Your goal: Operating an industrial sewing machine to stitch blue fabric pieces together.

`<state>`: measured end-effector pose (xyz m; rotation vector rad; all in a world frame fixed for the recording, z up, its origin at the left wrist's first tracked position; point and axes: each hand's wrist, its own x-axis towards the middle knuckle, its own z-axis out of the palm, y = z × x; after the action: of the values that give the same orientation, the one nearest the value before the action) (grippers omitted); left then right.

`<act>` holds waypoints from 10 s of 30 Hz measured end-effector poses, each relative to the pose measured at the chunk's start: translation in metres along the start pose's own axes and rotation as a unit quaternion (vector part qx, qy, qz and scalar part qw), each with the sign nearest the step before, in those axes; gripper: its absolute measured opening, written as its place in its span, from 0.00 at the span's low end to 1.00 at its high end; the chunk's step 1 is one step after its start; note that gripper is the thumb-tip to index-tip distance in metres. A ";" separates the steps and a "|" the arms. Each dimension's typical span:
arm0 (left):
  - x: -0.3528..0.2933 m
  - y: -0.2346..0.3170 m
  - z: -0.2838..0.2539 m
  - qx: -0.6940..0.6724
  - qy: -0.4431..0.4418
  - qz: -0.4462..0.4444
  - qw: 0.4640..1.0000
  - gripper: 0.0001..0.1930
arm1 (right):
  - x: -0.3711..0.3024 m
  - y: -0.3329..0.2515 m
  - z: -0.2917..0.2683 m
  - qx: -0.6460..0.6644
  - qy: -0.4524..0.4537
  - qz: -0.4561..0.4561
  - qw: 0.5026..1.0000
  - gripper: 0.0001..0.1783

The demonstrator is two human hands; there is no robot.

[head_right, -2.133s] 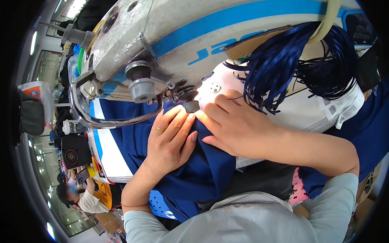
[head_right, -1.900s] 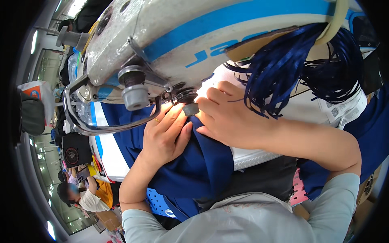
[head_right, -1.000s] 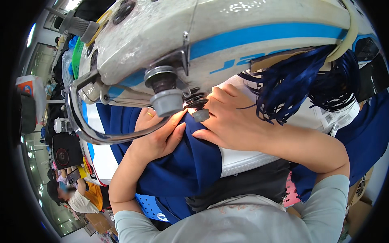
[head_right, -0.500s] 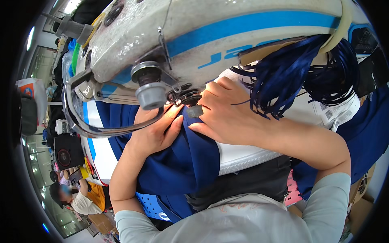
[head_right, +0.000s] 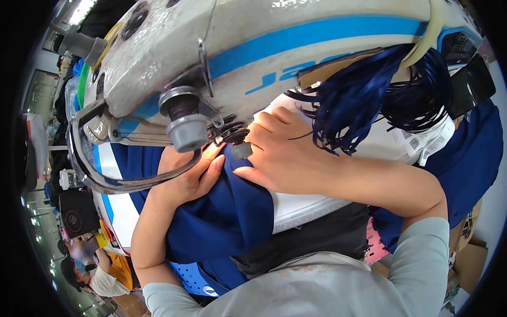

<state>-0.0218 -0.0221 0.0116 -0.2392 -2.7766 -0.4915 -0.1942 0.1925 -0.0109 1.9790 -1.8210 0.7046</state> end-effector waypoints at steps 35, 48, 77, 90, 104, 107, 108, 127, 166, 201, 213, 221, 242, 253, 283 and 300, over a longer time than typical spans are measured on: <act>-0.001 0.007 0.002 0.089 -0.026 -0.009 0.996 0.08 | -0.009 0.000 0.014 0.108 -0.046 0.044 0.992 0.24; 0.004 0.009 -0.003 0.096 0.007 0.023 0.995 0.11 | -0.004 -0.006 -0.007 0.072 -0.169 0.069 0.981 0.30; -0.003 0.011 0.002 0.106 0.018 -0.001 0.994 0.15 | 0.002 -0.005 -0.009 -0.029 -0.085 0.025 0.996 0.28; -0.019 0.016 0.016 0.116 0.040 -0.057 0.991 0.23 | -0.009 -0.002 -0.007 0.108 -0.131 0.060 0.984 0.34; -0.036 0.039 0.000 -0.027 0.091 -0.101 0.990 0.12 | -0.002 0.001 -0.009 0.189 -0.128 -0.068 0.971 0.35; -0.037 0.029 0.004 -0.020 0.078 -0.108 0.991 0.07 | 0.003 0.000 -0.009 0.196 -0.138 -0.070 0.968 0.35; -0.038 0.029 0.007 -0.009 0.086 -0.109 0.990 0.06 | 0.005 -0.001 -0.010 0.197 -0.140 -0.071 0.968 0.34; -0.046 0.033 0.004 -0.033 0.172 -0.072 0.982 0.15 | 0.022 -0.029 0.004 0.282 -0.109 0.129 0.945 0.20; -0.030 0.012 -0.069 0.032 0.428 -0.139 0.892 0.14 | -0.005 -0.134 0.006 0.403 -0.114 0.120 0.900 0.17; -0.016 -0.021 -0.181 0.172 0.343 -0.129 0.914 0.19 | -0.029 -0.190 -0.004 0.769 -0.063 0.356 0.527 0.15; -0.021 0.069 -0.075 -0.026 -0.372 -0.199 0.906 0.34 | -0.021 -0.183 -0.001 0.780 -0.012 0.435 0.450 0.22; -0.047 0.034 -0.049 0.029 -0.322 -0.153 0.934 0.44 | -0.037 -0.214 0.006 0.859 -0.104 0.391 0.312 0.23; -0.048 0.047 -0.006 0.339 -0.057 -0.231 0.910 0.47 | -0.112 -0.148 -0.018 0.770 -0.145 0.428 0.450 0.19; -0.048 0.026 0.002 0.278 0.055 -0.108 0.953 0.31 | -0.092 -0.163 -0.016 0.740 -0.047 0.422 0.522 0.16; -0.016 0.036 0.006 -0.186 0.059 0.055 0.979 0.28 | -0.028 -0.097 -0.069 0.391 -0.061 0.384 0.834 0.19; -0.020 0.046 0.000 -0.091 0.044 0.122 0.987 0.17 | -0.027 -0.080 -0.031 0.564 0.025 0.400 0.722 0.10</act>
<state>0.0067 0.0184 0.0189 -0.5761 -2.5721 -0.6745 -0.1194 0.2407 0.0042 1.4128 -2.4676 2.6027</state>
